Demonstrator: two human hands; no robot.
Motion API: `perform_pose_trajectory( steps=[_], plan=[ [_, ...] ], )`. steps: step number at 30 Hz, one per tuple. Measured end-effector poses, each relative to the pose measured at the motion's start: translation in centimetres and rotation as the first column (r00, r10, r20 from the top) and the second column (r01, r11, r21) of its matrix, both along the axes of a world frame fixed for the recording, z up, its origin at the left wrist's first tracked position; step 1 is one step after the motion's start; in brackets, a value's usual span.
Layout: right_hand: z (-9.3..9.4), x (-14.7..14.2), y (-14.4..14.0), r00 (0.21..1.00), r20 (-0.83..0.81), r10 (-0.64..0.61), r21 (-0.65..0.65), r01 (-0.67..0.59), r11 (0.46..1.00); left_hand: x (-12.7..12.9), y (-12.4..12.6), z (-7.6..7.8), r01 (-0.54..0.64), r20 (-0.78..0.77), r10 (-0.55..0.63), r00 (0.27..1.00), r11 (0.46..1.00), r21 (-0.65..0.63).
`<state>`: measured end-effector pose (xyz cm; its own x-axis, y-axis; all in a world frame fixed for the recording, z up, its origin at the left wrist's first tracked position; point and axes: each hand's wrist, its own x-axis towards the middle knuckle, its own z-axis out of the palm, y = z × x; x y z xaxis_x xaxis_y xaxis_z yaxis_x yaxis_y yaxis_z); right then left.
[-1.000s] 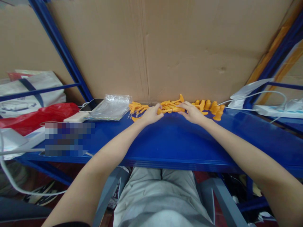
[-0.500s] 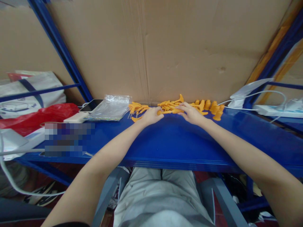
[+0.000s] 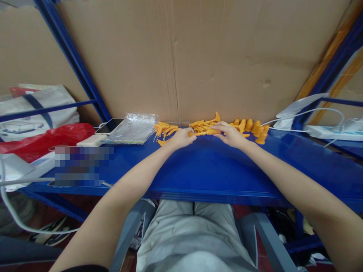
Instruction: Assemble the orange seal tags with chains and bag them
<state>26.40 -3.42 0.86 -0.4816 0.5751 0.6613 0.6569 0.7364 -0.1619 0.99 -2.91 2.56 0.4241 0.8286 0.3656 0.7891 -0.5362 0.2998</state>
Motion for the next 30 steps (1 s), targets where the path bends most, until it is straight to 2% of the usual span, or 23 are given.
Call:
perform_pose_trajectory(
  steps=[3, 7, 11, 14, 19, 25, 30],
  plan=[
    [0.1, 0.4, 0.2, 0.996, -0.086, -0.021, -0.054, 0.017, 0.998, 0.0, -0.2, 0.1, -0.061, -0.091, 0.069, 0.994, 0.994, 0.091],
    [0.1, 0.8, 0.5, 0.975, -0.218, -0.045, -0.242, -0.009, 0.97, 0.0, -0.3, 0.0, -0.093, -0.151, 0.113, 0.982, 0.986, 0.139],
    [-0.1, 0.6, 0.5, 0.928, -0.368, -0.057, -0.436, -0.118, 0.892, -0.1, -0.1, -0.4, -0.041, -0.171, 0.074, 0.982, 0.981, 0.189],
    [0.1, -0.1, 0.1, 0.899, -0.428, -0.094, -0.536, -0.169, 0.827, -0.2, 0.1, -0.6, -0.007, -0.149, 0.041, 0.988, 0.975, 0.223],
    [0.6, -0.8, -0.5, 0.844, -0.51, -0.167, -0.598, -0.208, 0.774, -0.2, 0.4, -0.7, 0.001, -0.125, 0.029, 0.992, 0.971, 0.238],
    [0.8, 0.2, -0.5, 0.864, -0.493, -0.101, -0.649, -0.288, 0.704, -0.3, 0.5, -0.7, 0.025, -0.131, 0.006, 0.991, 0.973, 0.23],
    [1.2, 0.0, -0.8, 0.837, -0.529, -0.139, -0.664, -0.306, 0.683, -0.5, 0.7, -0.8, 0.048, -0.06, -0.034, 0.998, 0.967, 0.252]
  ],
)
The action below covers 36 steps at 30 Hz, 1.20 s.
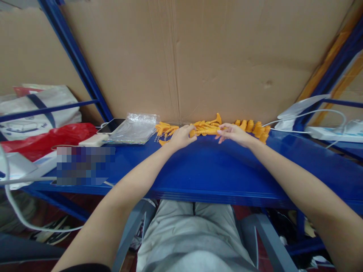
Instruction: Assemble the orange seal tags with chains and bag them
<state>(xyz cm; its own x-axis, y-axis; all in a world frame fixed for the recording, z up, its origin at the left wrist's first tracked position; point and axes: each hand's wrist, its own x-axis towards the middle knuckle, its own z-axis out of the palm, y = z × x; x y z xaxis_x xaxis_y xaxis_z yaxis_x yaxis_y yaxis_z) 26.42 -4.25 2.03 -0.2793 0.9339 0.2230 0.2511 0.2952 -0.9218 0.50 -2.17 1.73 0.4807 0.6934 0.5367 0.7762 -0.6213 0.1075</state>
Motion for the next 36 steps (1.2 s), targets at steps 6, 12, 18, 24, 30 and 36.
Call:
perform_pose_trajectory(
  steps=[6, 12, 18, 24, 30, 36],
  plan=[
    [0.3, -0.9, -0.6, 0.999, 0.001, -0.043, -0.047, 0.043, 0.998, -0.1, 0.1, -0.1, 0.017, 0.029, -0.017, 0.999, 1.0, 0.026],
    [0.2, -1.1, -0.6, 0.999, 0.006, -0.037, -0.007, 0.037, 0.999, 0.0, 0.4, -0.2, -0.01, 0.035, 0.008, 0.999, 0.999, 0.051],
    [-0.3, -1.0, -0.3, 0.999, -0.03, 0.02, 0.039, -0.018, 0.999, -0.1, 0.6, -0.3, 0.002, 0.05, -0.008, 0.999, 0.992, 0.123],
    [0.1, -1.1, -0.7, 1.0, 0.0, -0.003, 0.037, 0.003, 0.999, 0.0, 0.7, -0.6, 0.005, 0.049, -0.014, 0.999, 0.985, 0.172],
    [0.2, -1.3, -0.8, 0.999, 0.002, -0.036, -0.001, 0.036, 0.999, 0.1, 0.5, -0.6, 0.017, 0.04, -0.024, 0.999, 0.983, 0.181],
    [0.5, -1.6, -1.0, 0.995, -0.068, -0.078, -0.045, 0.075, 0.996, 0.0, 0.4, -0.6, 0.038, 0.063, -0.051, 0.997, 0.981, 0.19]
  ],
)
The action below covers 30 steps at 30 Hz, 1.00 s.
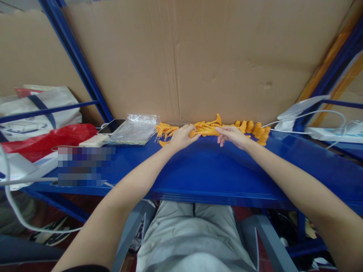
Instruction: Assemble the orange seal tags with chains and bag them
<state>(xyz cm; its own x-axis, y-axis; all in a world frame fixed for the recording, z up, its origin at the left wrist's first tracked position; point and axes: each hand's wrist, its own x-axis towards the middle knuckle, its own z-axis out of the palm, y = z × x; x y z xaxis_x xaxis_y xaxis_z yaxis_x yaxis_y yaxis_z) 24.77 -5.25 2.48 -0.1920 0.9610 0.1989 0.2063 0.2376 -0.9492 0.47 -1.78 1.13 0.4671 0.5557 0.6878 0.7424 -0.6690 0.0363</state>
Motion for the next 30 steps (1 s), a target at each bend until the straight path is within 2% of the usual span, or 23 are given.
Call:
perform_pose_trajectory(
  steps=[10, 23, 26, 30],
  plan=[
    [0.4, -0.8, -0.4, 0.991, -0.127, -0.033, -0.088, 0.022, 0.996, 0.5, -1.2, 0.5, -0.082, -0.035, 0.081, 0.996, 0.996, -0.025],
    [0.5, -1.1, -0.5, 0.983, -0.175, -0.058, -0.191, 0.024, 0.981, 0.7, -1.9, 1.1, -0.165, -0.108, 0.158, 0.981, 0.985, -0.056],
    [0.3, -1.2, -0.3, 0.978, -0.195, -0.08, -0.264, 0.026, 0.964, 0.6, -1.7, 0.9, -0.141, -0.101, 0.134, 0.986, 0.988, -0.058],
    [0.3, -0.8, 0.2, 0.962, -0.256, -0.096, -0.31, 0.013, 0.951, 0.5, -1.1, 0.2, -0.032, -0.102, 0.025, 0.994, 0.998, -0.062]
  ],
)
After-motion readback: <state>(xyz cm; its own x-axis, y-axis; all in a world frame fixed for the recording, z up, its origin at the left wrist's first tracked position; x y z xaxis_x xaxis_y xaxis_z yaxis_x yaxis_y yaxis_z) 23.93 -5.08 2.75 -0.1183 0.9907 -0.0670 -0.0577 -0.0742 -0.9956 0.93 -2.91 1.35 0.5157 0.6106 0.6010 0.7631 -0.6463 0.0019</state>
